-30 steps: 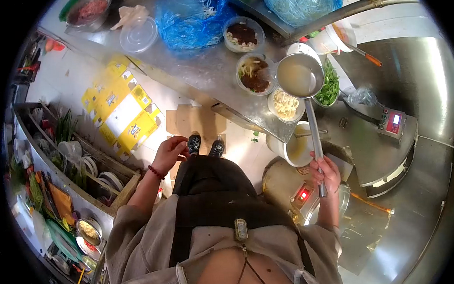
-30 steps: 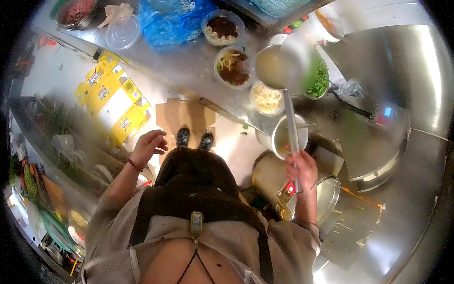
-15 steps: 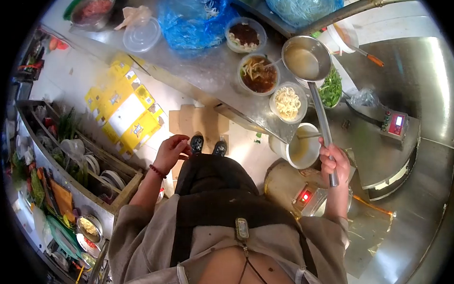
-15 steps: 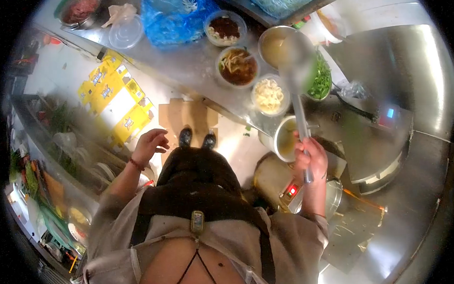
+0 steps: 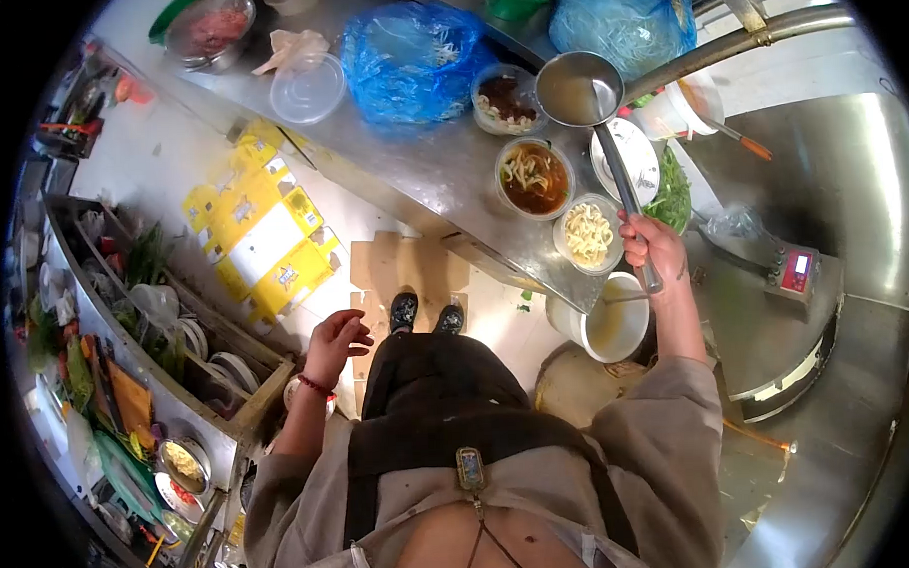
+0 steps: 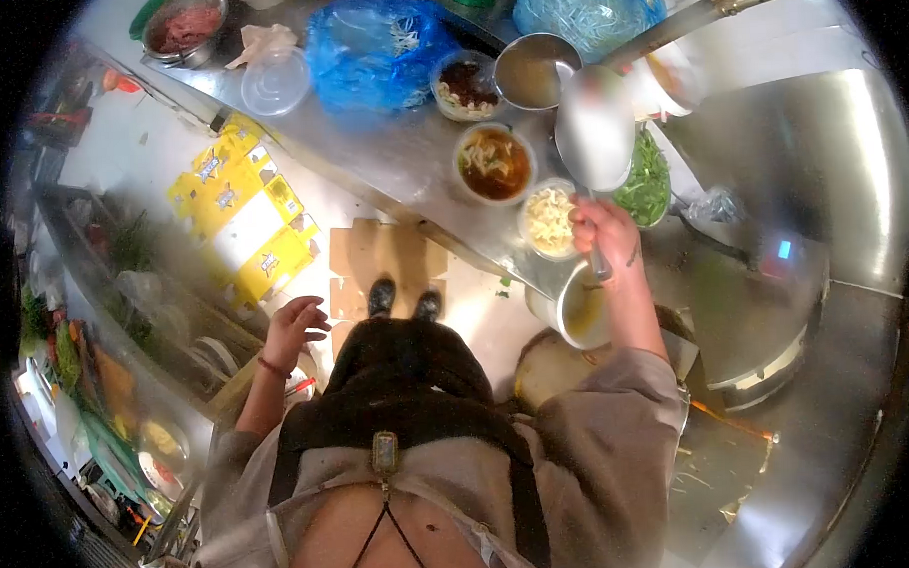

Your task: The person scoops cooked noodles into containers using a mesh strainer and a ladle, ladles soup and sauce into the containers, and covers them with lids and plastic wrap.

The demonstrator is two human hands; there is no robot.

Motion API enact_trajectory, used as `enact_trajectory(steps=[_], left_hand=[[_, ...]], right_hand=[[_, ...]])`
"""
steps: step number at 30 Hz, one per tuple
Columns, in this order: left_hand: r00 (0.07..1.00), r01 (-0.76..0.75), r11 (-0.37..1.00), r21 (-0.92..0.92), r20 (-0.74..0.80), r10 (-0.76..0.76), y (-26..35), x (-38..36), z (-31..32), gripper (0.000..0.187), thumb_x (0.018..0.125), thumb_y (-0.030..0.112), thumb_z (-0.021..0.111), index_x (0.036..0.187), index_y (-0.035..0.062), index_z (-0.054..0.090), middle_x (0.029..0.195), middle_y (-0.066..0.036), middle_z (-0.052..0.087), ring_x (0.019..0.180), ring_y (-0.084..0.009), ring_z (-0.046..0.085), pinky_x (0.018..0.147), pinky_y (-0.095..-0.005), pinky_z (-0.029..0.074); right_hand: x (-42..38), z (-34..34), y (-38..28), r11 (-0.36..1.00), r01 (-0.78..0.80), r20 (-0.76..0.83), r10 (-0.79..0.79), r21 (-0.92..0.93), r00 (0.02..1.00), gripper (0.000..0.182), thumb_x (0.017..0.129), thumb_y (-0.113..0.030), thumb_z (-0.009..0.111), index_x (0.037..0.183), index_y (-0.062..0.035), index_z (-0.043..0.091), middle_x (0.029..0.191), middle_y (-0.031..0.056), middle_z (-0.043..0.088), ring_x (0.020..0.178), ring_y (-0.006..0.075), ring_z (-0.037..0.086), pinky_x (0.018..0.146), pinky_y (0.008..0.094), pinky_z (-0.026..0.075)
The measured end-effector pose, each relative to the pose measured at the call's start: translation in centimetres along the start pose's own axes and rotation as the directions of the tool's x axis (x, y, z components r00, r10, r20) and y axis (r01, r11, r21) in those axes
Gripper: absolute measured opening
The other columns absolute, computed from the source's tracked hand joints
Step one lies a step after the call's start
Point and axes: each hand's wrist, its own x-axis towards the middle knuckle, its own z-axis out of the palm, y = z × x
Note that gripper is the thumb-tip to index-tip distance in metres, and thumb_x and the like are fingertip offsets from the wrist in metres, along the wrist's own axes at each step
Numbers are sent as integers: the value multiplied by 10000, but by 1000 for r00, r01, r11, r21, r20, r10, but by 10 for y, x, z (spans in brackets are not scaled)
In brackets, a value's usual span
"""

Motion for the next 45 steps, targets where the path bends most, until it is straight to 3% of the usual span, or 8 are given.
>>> enact_trajectory(steps=[22,25,29,30,33,37,42,45], left_hand=[[998,5,1000,-9,55,-4,1,16,-9,247,956,163,498,1134,7,570,878,-70,617,795,-168,645,648,-285,552],[998,17,1000,3,54,-17,-2,15,-13,245,955,170,503,1131,16,578,877,-66,615,795,-163,645,643,-286,553],[997,28,999,23,73,-30,-3,14,-16,254,951,185,516,1129,14,579,882,-67,616,795,-162,644,641,-287,552],[996,34,999,36,85,-37,-3,15,-14,255,950,185,518,1127,13,579,879,-67,617,795,-162,644,641,-287,552],[988,58,992,113,133,-73,-3,25,-8,285,949,198,518,1146,-4,556,889,-97,626,792,-183,657,657,-296,558],[966,39,969,243,241,-99,6,45,12,285,947,195,519,1138,-12,560,879,-113,635,773,-186,659,650,-303,563],[922,-43,936,350,374,-98,25,75,57,272,943,197,527,1104,-18,569,864,-108,626,758,-186,656,643,-297,560],[894,-60,927,371,432,-115,40,79,85,256,945,169,526,1125,-10,564,869,-99,626,773,-182,648,676,-302,567]], right_hand=[[-8,23,-14,957,64,-90,-93,-282,992,178,890,-106,575,1013,18,543,739,30,505,493,52,418,400,187,315],[-13,33,-17,951,114,-123,-155,-286,980,135,874,-117,581,819,0,545,668,19,502,485,69,421,409,233,318],[-22,12,-19,972,-12,85,-8,235,996,196,914,-91,533,1024,72,525,745,32,499,496,42,392,411,196,318],[-28,3,-14,870,-105,199,9,482,980,323,940,-70,477,1194,116,407,811,47,476,512,39,388,408,178,325],[-66,-21,12,602,-251,390,-111,758,914,395,960,-82,426,1272,129,305,839,64,448,529,50,411,403,177,340],[-158,-42,50,581,-40,187,-195,813,963,417,977,-98,394,1304,131,270,850,63,437,525,59,431,370,183,340],[-251,-53,61,933,200,-382,-74,301,921,343,939,-133,501,1185,104,467,771,44,481,477,32,387,357,157,295],[-275,-68,75,971,174,-468,-80,161,880,326,917,-156,547,1145,75,517,755,34,501,466,19,370,359,151,282]])
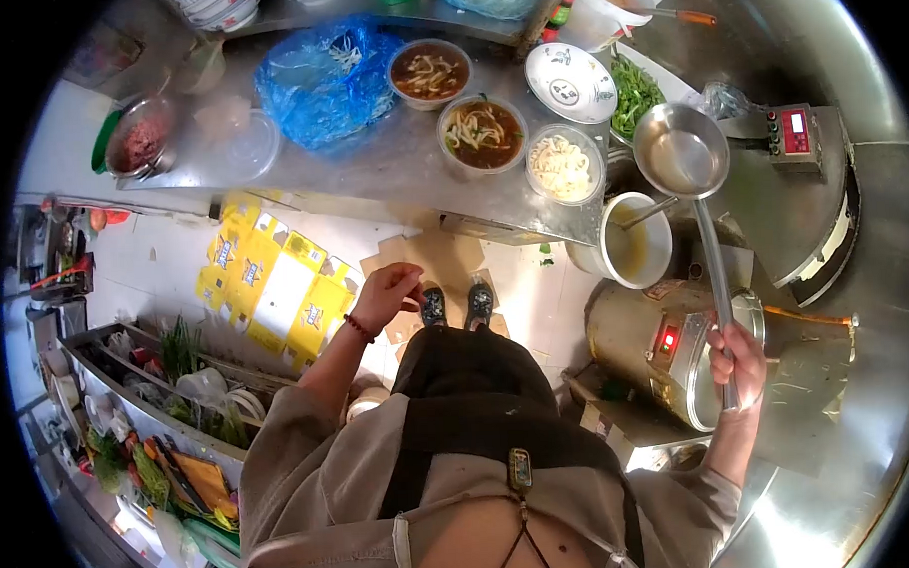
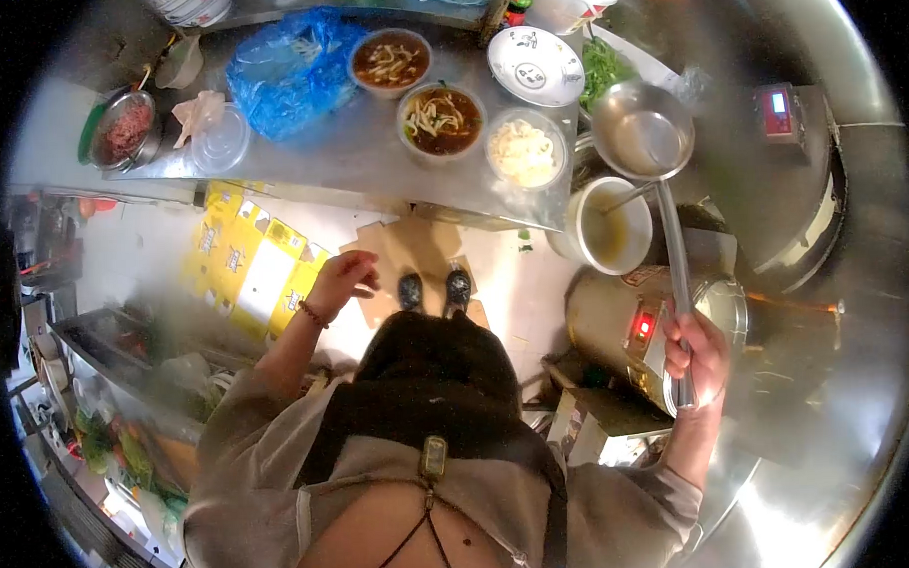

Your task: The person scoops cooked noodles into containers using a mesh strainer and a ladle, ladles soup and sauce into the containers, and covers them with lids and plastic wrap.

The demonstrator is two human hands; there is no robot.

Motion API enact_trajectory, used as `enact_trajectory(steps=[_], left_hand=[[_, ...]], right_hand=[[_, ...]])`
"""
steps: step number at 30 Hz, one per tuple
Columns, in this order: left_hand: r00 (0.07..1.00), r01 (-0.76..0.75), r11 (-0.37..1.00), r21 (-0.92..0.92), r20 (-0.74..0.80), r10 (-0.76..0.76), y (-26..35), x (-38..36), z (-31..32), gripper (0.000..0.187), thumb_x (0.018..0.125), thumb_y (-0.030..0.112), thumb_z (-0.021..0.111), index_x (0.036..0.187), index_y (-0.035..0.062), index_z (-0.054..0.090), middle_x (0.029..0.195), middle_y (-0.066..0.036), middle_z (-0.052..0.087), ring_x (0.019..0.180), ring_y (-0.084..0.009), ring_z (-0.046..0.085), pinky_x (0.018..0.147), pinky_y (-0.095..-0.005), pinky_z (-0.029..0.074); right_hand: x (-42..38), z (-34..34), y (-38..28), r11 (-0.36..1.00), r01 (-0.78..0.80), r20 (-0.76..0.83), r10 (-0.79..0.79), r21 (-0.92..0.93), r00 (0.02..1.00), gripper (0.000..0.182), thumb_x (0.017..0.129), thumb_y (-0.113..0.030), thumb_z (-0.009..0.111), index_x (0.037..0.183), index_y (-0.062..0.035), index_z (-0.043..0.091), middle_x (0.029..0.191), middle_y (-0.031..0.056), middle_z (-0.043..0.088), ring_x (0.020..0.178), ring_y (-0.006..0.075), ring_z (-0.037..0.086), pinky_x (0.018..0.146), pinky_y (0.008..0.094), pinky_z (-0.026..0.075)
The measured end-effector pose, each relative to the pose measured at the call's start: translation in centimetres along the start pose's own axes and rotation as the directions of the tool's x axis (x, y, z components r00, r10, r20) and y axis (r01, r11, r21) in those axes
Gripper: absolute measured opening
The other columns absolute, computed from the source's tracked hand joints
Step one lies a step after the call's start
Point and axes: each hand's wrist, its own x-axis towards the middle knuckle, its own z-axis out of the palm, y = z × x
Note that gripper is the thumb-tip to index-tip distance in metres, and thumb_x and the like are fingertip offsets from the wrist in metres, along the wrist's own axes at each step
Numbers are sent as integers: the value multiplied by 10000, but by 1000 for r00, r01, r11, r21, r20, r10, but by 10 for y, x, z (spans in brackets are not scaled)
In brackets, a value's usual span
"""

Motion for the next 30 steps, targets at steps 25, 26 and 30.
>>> enact_trajectory(steps=[25,26,30], left_hand=[[953,85,978,-188,-270,-135,-77,-74,-46,252,946,167,512,1132,7,568,877,-85,620,780,-182,650,643,-287,550],[951,78,980,-181,-283,-128,-75,-76,-44,248,945,167,514,1127,9,573,868,-81,620,781,-183,646,641,-285,548],[960,24,984,-177,-271,-72,-65,-76,-30,266,946,193,518,1132,10,570,869,-82,618,786,-183,646,650,-288,546]], right_hand=[[80,122,56,830,185,232,-70,-526,970,188,883,-155,564,772,-33,474,657,23,492,425,85,427,399,236,334],[81,119,58,866,166,246,-52,-471,968,173,888,-158,559,805,-21,493,670,24,493,434,80,425,401,232,331],[85,91,54,995,-73,321,91,-68,943,187,908,-132,536,1002,29,523,715,27,486,461,58,425,382,208,325]])
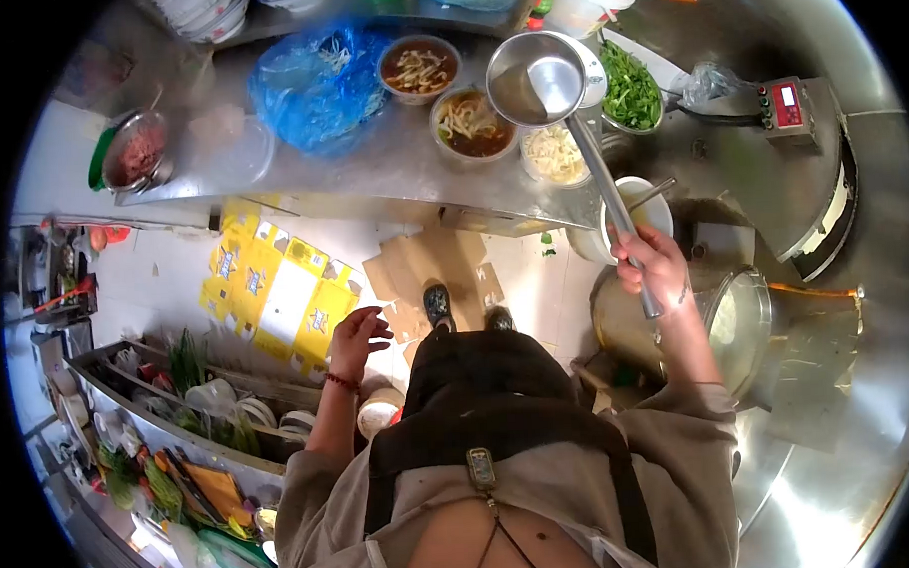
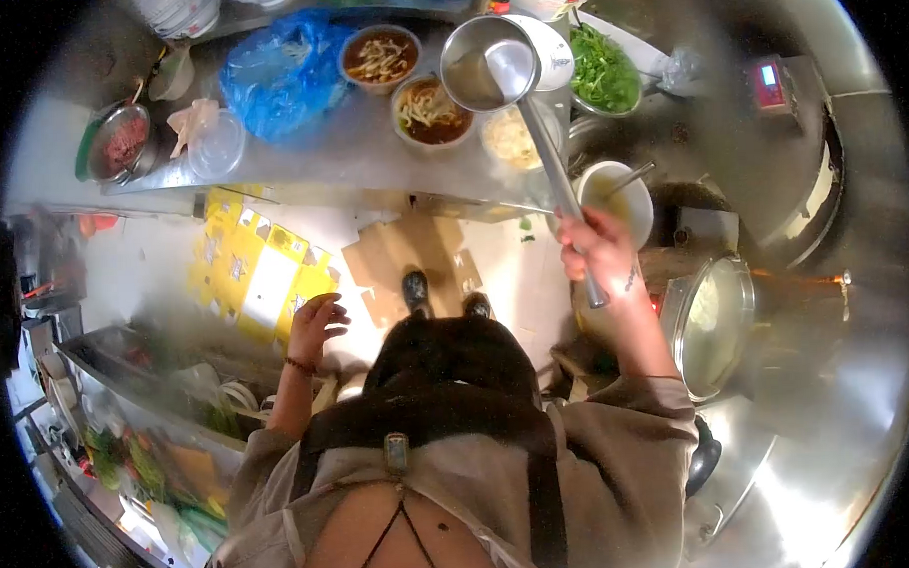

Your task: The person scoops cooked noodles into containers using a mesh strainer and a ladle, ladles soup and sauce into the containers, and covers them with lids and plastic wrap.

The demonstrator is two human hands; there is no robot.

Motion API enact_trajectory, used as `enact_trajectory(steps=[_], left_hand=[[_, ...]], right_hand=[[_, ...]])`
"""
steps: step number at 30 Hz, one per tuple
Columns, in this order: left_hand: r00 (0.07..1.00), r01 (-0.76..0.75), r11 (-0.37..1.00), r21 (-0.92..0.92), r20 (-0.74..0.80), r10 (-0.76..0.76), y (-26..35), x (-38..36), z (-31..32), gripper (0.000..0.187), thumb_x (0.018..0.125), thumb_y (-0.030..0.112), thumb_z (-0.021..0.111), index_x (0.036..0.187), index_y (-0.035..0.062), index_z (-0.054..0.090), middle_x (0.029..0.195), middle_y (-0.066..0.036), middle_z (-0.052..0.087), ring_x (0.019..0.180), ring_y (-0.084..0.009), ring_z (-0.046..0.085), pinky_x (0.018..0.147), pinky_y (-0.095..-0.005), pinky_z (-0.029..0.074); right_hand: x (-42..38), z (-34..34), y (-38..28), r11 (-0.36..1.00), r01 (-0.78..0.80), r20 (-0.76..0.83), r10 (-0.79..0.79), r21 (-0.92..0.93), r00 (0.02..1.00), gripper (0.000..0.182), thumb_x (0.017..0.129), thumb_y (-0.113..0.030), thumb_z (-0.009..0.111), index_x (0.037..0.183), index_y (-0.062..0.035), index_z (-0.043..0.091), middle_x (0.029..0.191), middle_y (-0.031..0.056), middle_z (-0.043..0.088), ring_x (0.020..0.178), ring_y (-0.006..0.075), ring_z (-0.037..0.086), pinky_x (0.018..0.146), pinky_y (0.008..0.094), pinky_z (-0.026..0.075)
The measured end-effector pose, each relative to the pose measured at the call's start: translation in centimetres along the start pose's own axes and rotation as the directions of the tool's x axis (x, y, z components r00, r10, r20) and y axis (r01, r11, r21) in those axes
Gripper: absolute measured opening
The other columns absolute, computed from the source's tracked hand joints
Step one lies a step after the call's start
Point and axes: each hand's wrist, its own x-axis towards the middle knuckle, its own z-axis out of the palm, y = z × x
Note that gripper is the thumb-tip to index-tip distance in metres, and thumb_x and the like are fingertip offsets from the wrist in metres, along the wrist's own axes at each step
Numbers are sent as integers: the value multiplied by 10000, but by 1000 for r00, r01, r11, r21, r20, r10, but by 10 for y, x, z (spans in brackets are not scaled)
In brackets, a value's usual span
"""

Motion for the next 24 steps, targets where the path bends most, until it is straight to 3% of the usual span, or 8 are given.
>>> enact_trajectory(steps=[4,9,12,14,15,18,21,24], left_hand=[[1000,-3,999,46,30,2,-3,0,28,264,946,172,512,1147,10,566,864,-83,627,775,-185,650,642,-291,546],[980,11,977,215,190,-53,-12,1,75,266,949,182,511,1147,11,560,873,-81,629,763,-184,656,611,-272,544],[948,11,931,365,291,-125,0,6,132,271,949,198,512,1137,8,558,869,-89,626,764,-184,658,617,-276,544],[925,-30,903,428,353,-137,3,9,165,268,948,201,512,1132,11,559,874,-90,624,762,-184,657,621,-281,542],[913,-49,887,459,381,-147,4,10,181,266,948,202,513,1129,12,560,876,-90,623,761,-184,656,622,-283,542],[878,-116,846,520,453,-158,6,7,229,283,953,217,499,1134,4,546,877,-90,601,762,-180,641,630,-282,534],[862,-163,825,542,485,-148,4,0,257,281,956,208,495,1136,-3,544,874,-90,602,758,-173,637,629,-279,533],[884,-145,822,551,445,-143,0,-14,260,270,947,205,513,1124,6,552,887,-93,615,759,-174,641,636,-286,537]], right_hand=[[-33,-61,18,660,-264,333,22,703,943,354,933,-99,498,1229,71,406,796,29,475,486,35,410,360,166,319],[-160,-115,57,546,11,85,-150,838,985,405,945,-121,470,1273,83,349,823,24,440,497,27,391,371,149,309],[-248,-146,68,782,311,-370,-111,541,922,384,946,-138,482,1259,73,412,770,25,431,485,26,384,367,156,308],[-278,-172,91,892,392,-632,-173,223,755,312,926,-130,512,1168,66,505,762,41,483,460,42,395,375,159,306],[-286,-191,105,947,318,-725,-255,-53,639,241,898,-113,524,1062,62,557,719,57,526,443,70,426,378,188,330],[-289,-254,138,959,62,-861,-277,-278,426,174,818,-94,558,925,41,582,588,45,514,457,89,483,394,243,368],[-282,-362,224,678,-493,-836,-481,-546,264,213,790,-109,586,942,40,588,639,127,589,518,181,578,476,313,454],[-266,-377,235,611,-725,-936,-325,-319,137,374,769,-102,586,1123,19,557,877,239,645,804,367,642,721,423,501]])
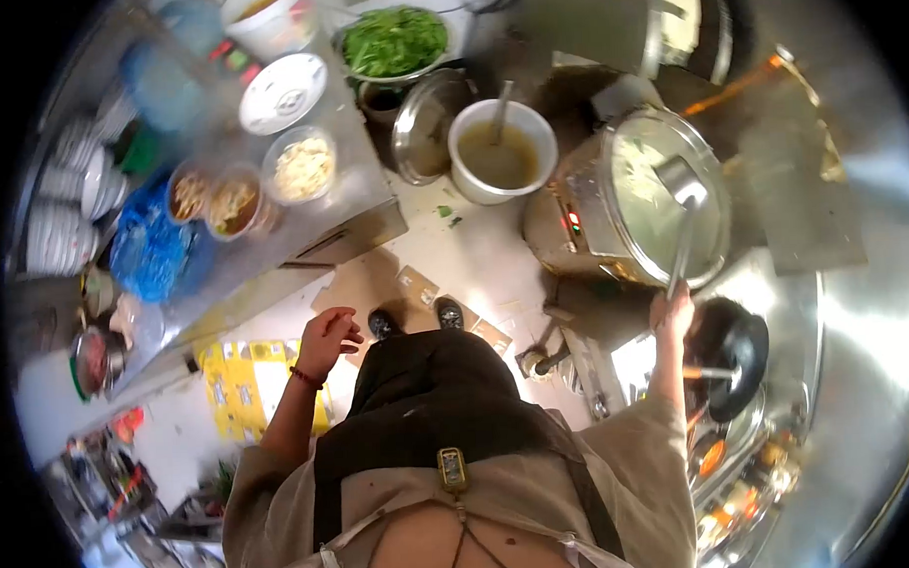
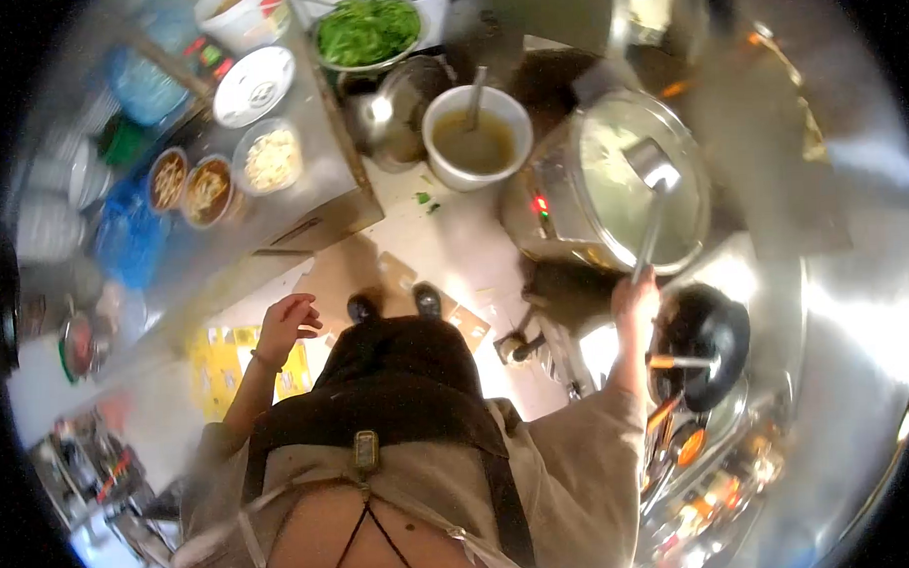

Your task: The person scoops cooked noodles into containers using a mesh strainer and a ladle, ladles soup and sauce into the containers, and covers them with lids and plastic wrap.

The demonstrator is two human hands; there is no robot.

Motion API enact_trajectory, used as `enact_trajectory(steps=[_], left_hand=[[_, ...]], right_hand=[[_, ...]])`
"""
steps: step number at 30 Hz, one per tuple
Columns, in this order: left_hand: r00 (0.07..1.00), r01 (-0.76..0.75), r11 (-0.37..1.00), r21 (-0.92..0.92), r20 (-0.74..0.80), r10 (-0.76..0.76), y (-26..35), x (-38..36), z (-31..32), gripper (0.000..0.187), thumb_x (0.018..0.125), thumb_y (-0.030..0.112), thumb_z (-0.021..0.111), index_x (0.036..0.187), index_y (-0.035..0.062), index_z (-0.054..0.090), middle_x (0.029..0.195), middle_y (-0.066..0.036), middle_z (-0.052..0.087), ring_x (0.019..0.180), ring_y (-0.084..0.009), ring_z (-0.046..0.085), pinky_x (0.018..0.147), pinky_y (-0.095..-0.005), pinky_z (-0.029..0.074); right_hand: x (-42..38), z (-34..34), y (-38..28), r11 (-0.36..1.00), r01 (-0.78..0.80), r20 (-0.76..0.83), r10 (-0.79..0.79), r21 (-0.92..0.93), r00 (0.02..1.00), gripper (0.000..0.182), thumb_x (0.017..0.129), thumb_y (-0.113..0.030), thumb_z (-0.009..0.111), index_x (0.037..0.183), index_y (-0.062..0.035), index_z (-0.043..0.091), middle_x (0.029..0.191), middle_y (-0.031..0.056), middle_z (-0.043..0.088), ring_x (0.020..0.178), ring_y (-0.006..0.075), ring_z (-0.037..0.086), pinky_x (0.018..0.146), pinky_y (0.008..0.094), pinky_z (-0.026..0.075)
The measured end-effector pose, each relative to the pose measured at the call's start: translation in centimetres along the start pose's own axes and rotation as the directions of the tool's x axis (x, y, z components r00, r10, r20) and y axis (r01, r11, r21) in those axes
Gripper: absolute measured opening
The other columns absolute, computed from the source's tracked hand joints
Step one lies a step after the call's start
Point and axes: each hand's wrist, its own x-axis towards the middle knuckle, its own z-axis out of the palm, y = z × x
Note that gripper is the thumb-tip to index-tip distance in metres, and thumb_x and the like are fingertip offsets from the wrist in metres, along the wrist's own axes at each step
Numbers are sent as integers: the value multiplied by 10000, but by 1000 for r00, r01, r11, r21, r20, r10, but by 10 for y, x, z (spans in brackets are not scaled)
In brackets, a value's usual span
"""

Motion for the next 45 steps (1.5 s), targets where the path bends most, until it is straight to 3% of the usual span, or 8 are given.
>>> enact_trajectory(steps=[6,9,10,14,23,31,39,45], left_hand=[[955,124,986,-110,-258,-149,-54,-53,3,267,942,187,505,1118,-8,548,867,-118,626,728,-191,660,583,-297,557],[882,271,956,-109,-370,-292,-54,-95,18,280,950,175,511,1158,-3,570,916,-132,658,749,-183,661,653,-306,569],[849,308,947,-96,-421,-319,-64,-108,21,276,946,177,516,1149,1,577,908,-131,663,740,-183,664,657,-312,569],[798,309,950,-35,-534,-279,-136,-148,16,304,933,219,525,1122,-13,581,918,-129,674,744,-185,670,653,-317,564],[394,202,741,-640,-640,-660,-236,-309,17,235,839,84,487,605,95,468,579,-53,485,497,-177,532,384,-299,417],[599,-8,830,-557,-668,-442,-395,-307,19,227,883,281,573,956,86,664,699,-67,657,599,-150,642,545,-289,535],[142,-354,902,-247,-968,-209,-409,-399,-102,312,895,278,560,1073,26,610,851,-104,679,712,-224,652,667,-328,510],[-187,-510,842,-176,-933,-308,-392,-503,-106,141,927,161,568,901,24,592,798,-32,635,748,-88,632,643,-245,517]], right_hand=[[-7,75,3,822,484,-335,-384,300,860,505,913,-112,512,1369,35,355,1080,190,625,836,241,648,687,331,533],[-34,72,-111,572,-194,398,-257,797,881,419,931,-213,527,1308,-47,448,748,52,563,436,113,458,369,281,408],[-1,122,-105,48,-682,638,-410,729,652,327,942,-241,512,1225,-78,499,710,44,547,470,120,479,387,290,418],[-68,190,-251,564,-366,672,-621,740,403,280,935,-238,522,1164,-77,509,696,37,540,473,116,471,391,282,406],[-280,271,-400,632,-139,635,-772,762,-27,189,919,-232,544,1026,-77,530,665,23,522,480,108,454,401,264,381],[-464,266,-448,588,-36,582,-807,808,-103,151,905,-227,564,904,-76,549,637,10,507,486,101,439,410,248,359],[-745,193,-543,144,-172,117,-980,975,-160,183,890,-221,585,782,-75,568,610,-2,491,492,94,424,418,232,337],[-1091,-240,-524,-439,-549,-689,-278,711,-670,236,933,-134,533,1121,9,528,1064,102,555,971,179,526,843,280,406]])
